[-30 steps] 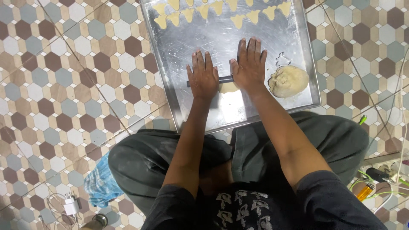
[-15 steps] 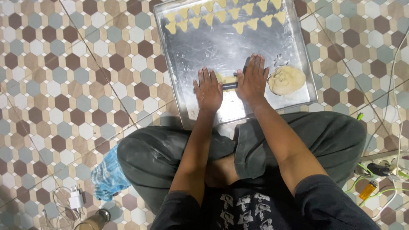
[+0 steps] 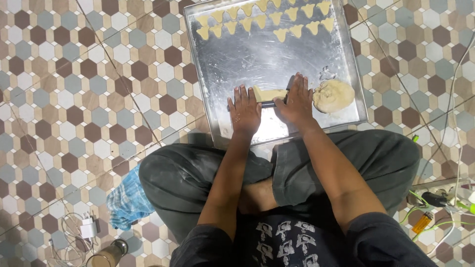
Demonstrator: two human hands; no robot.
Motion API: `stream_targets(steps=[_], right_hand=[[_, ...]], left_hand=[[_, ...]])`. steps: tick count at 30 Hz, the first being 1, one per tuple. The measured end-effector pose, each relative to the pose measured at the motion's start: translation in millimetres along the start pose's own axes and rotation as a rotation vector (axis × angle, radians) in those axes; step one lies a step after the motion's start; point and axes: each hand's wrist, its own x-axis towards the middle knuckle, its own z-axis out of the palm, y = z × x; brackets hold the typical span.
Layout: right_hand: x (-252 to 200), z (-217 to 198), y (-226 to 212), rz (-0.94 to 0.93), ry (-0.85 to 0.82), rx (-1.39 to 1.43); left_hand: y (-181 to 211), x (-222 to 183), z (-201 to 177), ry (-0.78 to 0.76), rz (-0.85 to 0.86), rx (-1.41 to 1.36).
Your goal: Shaping small pieces of dough into triangles and arranging them in rows on a baking tray
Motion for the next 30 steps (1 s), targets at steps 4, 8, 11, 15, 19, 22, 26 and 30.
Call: stream_targets(steps=[4, 8, 11, 15, 19, 22, 26, 30], right_hand=[[-7.7, 1.7, -5.2, 0.046, -0.01, 0.006], [-21.7, 2.2, -10.4, 0.032, 0.004, -0.075], [-23.6, 4.8, -10.3, 0.053, 0.028, -0.044], [-23.9, 3.7, -6.6, -0.015, 0.273, 0.051], [-17.3, 10.9, 5.0, -0.172, 0.414, 0.019], [-20.3, 6.9, 5.7, -0.278, 0.375, -0.063], [-21.2, 19.2, 3.4, -0.413, 0.286, -0.231], [-32.4, 47.0, 6.4, -0.485, 0.198, -0.431]], left_hand=[[-0.8, -13.8, -3.0, 0.036, 0.04, -0.005], [-2.4, -21.2, 5.9, 0.051, 0.058, 0.01], [-4.7, -26.7, 6.7, 0.037, 0.069, 0.026], [-6.7, -25.4, 13.6, 0.077, 0.101, 0.014], [-8.5, -26.5, 14.0, 0.045, 0.102, 0.006], [-9.7, -25.4, 21.8, -0.004, 0.095, -0.031], [-10.4, -41.6, 36.8, -0.017, 0.096, -0.045], [-11.0, -56.1, 50.5, 0.044, 0.148, -0.062]])
